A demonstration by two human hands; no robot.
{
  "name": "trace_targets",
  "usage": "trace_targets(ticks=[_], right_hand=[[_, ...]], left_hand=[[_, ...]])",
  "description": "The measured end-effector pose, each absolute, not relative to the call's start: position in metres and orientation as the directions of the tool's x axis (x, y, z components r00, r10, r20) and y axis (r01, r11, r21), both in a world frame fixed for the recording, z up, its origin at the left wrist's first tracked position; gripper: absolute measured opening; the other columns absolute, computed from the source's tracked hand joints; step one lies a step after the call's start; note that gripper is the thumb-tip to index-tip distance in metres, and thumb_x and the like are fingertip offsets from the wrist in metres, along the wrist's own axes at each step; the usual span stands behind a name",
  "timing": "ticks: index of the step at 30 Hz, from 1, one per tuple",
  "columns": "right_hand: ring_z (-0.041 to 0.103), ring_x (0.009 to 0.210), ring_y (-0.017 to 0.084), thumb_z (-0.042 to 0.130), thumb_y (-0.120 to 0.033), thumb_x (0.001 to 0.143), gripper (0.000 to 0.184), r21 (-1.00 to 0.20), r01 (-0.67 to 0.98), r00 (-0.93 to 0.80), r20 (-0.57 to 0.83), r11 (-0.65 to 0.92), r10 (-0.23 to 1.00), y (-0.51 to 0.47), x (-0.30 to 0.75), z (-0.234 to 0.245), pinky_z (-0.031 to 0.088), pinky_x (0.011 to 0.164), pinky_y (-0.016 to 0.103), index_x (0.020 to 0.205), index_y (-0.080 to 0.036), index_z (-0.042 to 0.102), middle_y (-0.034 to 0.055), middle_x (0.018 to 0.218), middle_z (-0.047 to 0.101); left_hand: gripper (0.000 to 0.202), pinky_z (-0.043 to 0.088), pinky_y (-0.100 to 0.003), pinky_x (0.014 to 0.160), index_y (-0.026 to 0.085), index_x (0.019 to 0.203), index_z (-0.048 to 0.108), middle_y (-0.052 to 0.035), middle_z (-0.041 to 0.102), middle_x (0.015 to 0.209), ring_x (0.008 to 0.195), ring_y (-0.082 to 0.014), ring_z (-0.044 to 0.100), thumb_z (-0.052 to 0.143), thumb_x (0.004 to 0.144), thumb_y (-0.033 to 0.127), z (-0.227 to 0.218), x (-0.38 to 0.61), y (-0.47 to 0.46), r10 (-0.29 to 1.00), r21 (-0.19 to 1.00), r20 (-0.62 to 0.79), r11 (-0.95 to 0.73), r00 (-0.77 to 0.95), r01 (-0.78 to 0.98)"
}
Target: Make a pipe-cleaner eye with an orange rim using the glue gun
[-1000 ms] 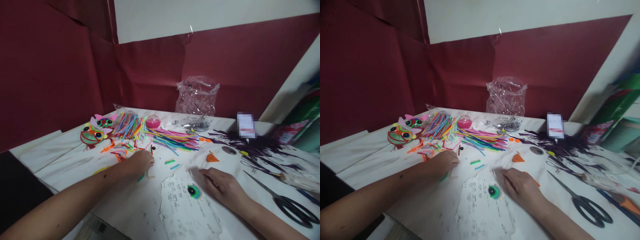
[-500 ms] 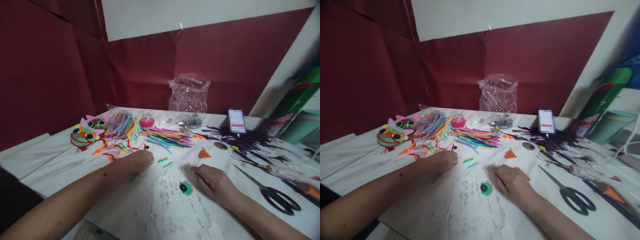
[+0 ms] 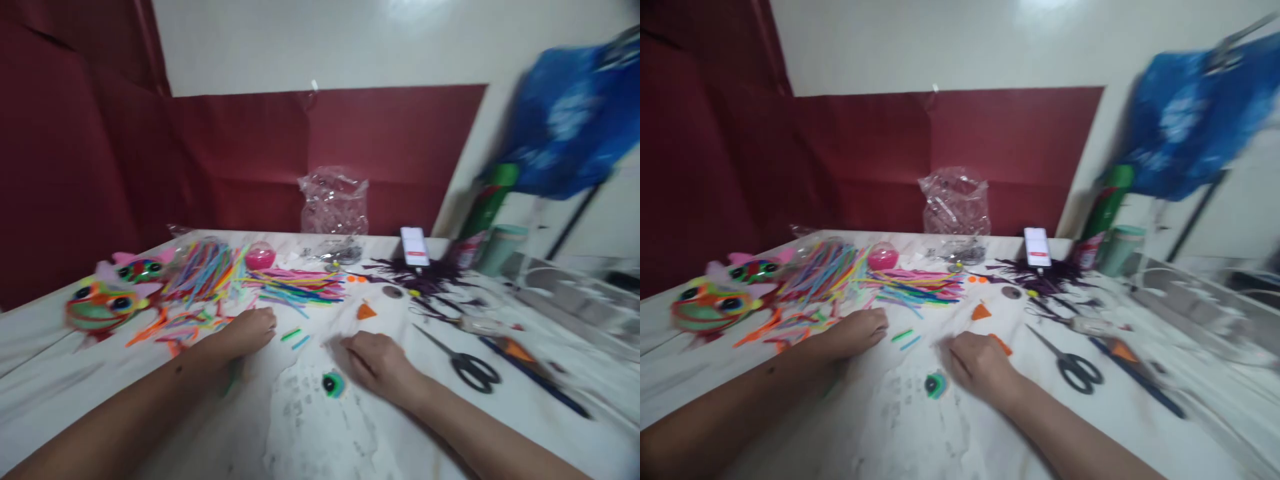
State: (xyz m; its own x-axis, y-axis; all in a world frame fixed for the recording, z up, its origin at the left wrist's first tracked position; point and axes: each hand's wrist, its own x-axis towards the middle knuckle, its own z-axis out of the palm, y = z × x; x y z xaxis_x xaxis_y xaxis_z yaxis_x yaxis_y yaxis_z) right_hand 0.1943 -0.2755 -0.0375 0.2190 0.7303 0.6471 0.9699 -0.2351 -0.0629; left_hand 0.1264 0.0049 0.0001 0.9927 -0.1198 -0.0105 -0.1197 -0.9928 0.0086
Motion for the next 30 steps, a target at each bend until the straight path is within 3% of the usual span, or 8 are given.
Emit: trace_targets(ticks=[5,9,14,17,22,26,30], right_hand=[[0.058,0.058,0.015,0.037,-0.015,0.085,0.023,-0.015,0.964,0.217,0.617,-0.265,0.756,-0.270,0.199,-0.036,0.038,0.053,0.024,0.082,-0.017,0.060,0.0048,0.065,0.065],[0.056,0.057,0.014,0.040,-0.015,0.081,0.019,0.013,0.957,0.221,0.619,-0.291,0.754,-0.268,0.201,-0.038,0.036,0.052,0.023,0.082,-0.018,0.058,0.0033,0.065,0.064],[0.054,0.057,0.014,0.042,-0.014,0.079,0.015,0.027,0.961,0.198,0.623,-0.275,0.757,-0.267,0.199,-0.037,0.035,0.051,0.023,0.075,-0.019,0.056,0.0018,0.062,0.063],[0.052,0.055,0.013,0.043,-0.013,0.076,0.015,0.031,0.965,0.181,0.639,-0.261,0.747,-0.268,0.199,-0.035,0.033,0.050,0.023,0.070,-0.020,0.055,0.0012,0.060,0.061],[0.051,0.052,0.013,0.042,-0.012,0.075,0.015,0.026,0.969,0.161,0.688,-0.246,0.707,-0.267,0.199,-0.034,0.031,0.048,0.024,0.069,-0.020,0.054,0.0008,0.058,0.059],[0.051,0.049,0.014,0.042,-0.015,0.077,0.017,0.007,0.973,0.151,0.738,-0.231,0.658,-0.269,0.201,-0.026,0.033,0.047,0.024,0.068,-0.020,0.055,0.0007,0.055,0.059],[0.058,0.057,0.014,0.042,-0.019,0.081,0.021,-0.109,0.948,0.256,0.822,-0.300,0.508,-0.291,0.217,0.012,0.043,0.055,0.023,0.079,-0.020,0.063,0.0028,0.063,0.065]], left_hand=[[0.028,0.043,-0.031,0.071,0.017,0.073,0.056,-0.0080,0.062,0.081,0.077,-0.0207,0.060,0.031,0.088,0.017,0.001,0.130,-0.001,-0.067,-0.023,0.035,-0.998,0.997,-0.067],[0.020,0.043,-0.030,0.078,0.019,0.085,0.058,-0.0073,0.061,0.093,0.089,-0.0216,0.060,0.039,0.086,0.026,-0.002,0.129,0.005,-0.079,0.032,0.007,-0.996,0.997,-0.080],[0.032,0.042,-0.033,0.076,0.017,0.079,0.057,-0.0103,0.062,0.089,0.085,-0.0229,0.061,0.027,0.085,0.009,-0.001,0.133,-0.006,-0.068,-0.080,-0.081,-0.994,0.994,-0.074],[0.030,0.042,-0.033,0.074,0.017,0.078,0.057,-0.0095,0.063,0.087,0.084,-0.0229,0.062,0.030,0.081,0.005,0.001,0.134,-0.010,-0.023,-0.096,-0.061,-0.995,0.998,-0.029],[0.027,0.044,-0.029,0.069,0.019,0.070,0.053,-0.0062,0.062,0.078,0.077,-0.0220,0.061,0.034,0.087,0.028,-0.002,0.125,-0.001,-0.017,0.046,0.124,-0.999,0.992,-0.023],[0.027,0.046,-0.023,0.067,0.021,0.082,0.058,-0.0007,0.063,0.080,0.074,-0.0171,0.061,0.034,0.087,0.033,0.000,0.107,-0.014,-0.035,0.238,0.313,-0.964,0.949,-0.114],[0.027,0.048,-0.019,0.063,0.024,0.080,0.059,0.0034,0.063,0.076,0.067,-0.0135,0.061,0.038,0.089,0.039,-0.009,0.089,-0.034,-0.139,0.256,0.428,-0.929,0.893,-0.268]])
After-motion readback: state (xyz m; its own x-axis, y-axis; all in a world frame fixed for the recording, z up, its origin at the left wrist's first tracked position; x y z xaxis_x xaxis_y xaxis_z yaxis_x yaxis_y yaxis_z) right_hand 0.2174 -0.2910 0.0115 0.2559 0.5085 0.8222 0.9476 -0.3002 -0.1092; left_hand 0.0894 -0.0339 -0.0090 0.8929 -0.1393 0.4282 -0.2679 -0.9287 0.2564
